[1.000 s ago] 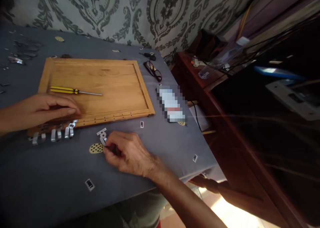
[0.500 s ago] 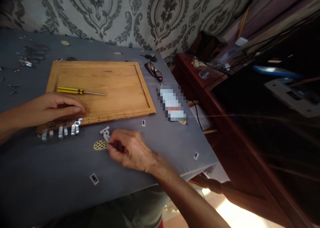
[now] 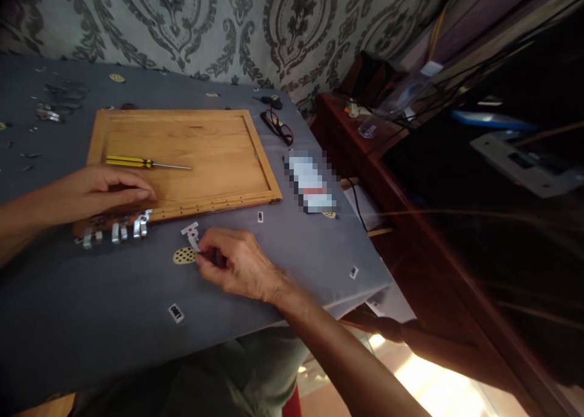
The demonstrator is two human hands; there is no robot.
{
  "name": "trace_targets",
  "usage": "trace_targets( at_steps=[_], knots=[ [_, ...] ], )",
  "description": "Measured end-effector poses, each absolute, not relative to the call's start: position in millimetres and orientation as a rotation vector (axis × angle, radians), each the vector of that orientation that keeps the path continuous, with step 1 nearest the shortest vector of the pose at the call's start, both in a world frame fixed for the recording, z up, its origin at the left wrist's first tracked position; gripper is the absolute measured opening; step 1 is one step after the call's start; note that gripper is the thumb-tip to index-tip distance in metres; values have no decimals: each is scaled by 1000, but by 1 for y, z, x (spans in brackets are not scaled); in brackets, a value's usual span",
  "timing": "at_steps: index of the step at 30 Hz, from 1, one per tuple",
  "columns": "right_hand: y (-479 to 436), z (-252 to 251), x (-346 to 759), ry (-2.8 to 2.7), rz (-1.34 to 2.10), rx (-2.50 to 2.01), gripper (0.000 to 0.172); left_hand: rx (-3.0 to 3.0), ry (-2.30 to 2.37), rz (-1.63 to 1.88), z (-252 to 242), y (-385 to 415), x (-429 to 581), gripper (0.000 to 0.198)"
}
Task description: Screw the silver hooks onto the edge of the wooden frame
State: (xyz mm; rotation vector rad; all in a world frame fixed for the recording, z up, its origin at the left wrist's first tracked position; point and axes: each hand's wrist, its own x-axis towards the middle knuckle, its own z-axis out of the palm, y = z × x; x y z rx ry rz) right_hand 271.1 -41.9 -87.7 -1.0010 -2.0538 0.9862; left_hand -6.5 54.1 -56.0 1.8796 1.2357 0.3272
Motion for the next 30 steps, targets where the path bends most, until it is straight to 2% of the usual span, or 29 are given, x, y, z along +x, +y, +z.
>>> trace_targets(
  at_steps=[16,26,30],
  knots=[
    [-38,-82,265,-2037,975,-1083,13,1966,1138,388,-57,56,-5,28],
    [-29,-72,254,-2112,882,-1082,15,1994,1130,375,-61,59,-8,33],
    [-26,-71,243,-2030,979,-1124,15,2013,1125,344,-61,59,-8,35]
  ],
)
